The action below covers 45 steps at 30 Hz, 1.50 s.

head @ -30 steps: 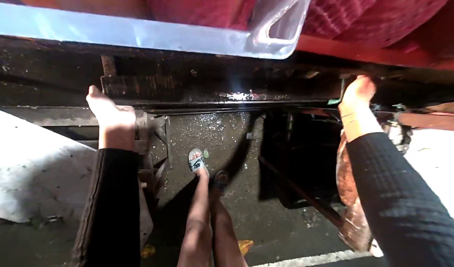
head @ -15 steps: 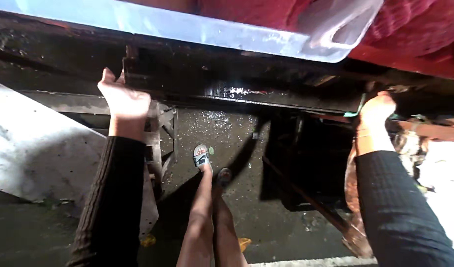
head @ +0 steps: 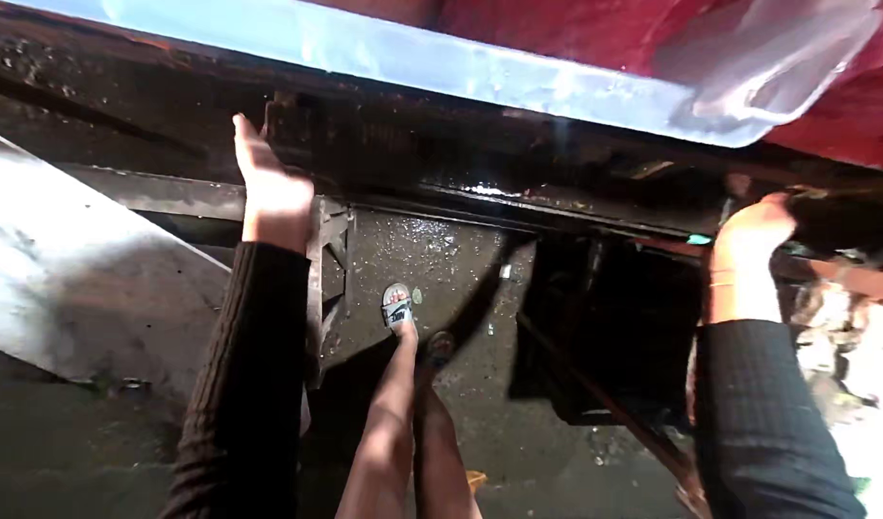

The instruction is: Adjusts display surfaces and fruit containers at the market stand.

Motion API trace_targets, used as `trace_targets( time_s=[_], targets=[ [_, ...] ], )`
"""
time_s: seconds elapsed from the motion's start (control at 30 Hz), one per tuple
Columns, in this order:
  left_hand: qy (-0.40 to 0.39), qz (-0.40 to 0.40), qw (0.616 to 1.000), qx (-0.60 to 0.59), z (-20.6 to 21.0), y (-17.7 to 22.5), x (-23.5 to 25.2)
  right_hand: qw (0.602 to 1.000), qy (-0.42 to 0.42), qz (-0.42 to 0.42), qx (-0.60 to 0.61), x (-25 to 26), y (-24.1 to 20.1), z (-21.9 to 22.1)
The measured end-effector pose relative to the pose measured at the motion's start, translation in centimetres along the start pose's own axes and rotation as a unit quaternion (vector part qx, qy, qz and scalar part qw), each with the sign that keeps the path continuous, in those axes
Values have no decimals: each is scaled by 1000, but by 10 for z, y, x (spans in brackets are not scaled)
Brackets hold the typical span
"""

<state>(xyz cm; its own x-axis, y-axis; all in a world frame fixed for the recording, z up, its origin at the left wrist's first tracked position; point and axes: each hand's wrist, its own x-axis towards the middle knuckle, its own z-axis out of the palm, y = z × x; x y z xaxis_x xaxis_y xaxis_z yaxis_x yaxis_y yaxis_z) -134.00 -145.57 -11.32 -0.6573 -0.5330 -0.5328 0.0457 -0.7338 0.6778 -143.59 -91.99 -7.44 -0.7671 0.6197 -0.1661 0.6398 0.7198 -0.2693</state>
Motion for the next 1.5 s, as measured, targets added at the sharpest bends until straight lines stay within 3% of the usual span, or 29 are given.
trace_targets(
  time_s=[0.13,0.23,0.33,0.43,0.57,0.7,0.77,0.8,0.87,1.0,1.07,1.13,1.2,1.37,1.5],
  targets=[
    [58,-12,998,34,19,4,-5,999,-24,-5,-41,8,2,-3],
    [2,21,999,35,11,4,-12,999,-27,10,41,11,5,-6],
    [4,29,999,14,2,4,3,991,-13,15,133,13,7,-5],
    [15,31,999,-4,-3,-2,18,994,-17,8,111,12,4,-6],
    [62,86,990,97,13,-4,-12,994,-27,-17,102,24,10,2],
    [118,58,960,247,0,2,-66,985,-40,-14,168,14,15,-13],
    [7,75,934,348,-37,2,-127,990,-13,-33,136,-18,17,-22],
    [-11,81,916,394,-61,-4,-150,991,0,-60,117,-43,19,-27],
    [31,58,889,453,-104,-15,-199,986,-8,-131,102,-102,36,-28],
    [162,-42,847,505,-191,-25,-333,950,-217,-199,103,-240,99,-11],
    [221,-99,836,492,-237,-26,-410,935,-311,-163,56,-292,143,-7],
    [256,-143,830,475,-277,-22,-477,916,-396,-72,-13,-324,191,-12],
    [280,-171,796,508,-311,-14,-525,881,-469,15,-56,-346,231,-29],
    [304,-198,752,550,-369,-6,-564,855,-495,0,-151,-377,320,-74],
    [230,-221,714,623,-385,0,-557,870,-475,130,12,-426,350,-113]
  ],
)
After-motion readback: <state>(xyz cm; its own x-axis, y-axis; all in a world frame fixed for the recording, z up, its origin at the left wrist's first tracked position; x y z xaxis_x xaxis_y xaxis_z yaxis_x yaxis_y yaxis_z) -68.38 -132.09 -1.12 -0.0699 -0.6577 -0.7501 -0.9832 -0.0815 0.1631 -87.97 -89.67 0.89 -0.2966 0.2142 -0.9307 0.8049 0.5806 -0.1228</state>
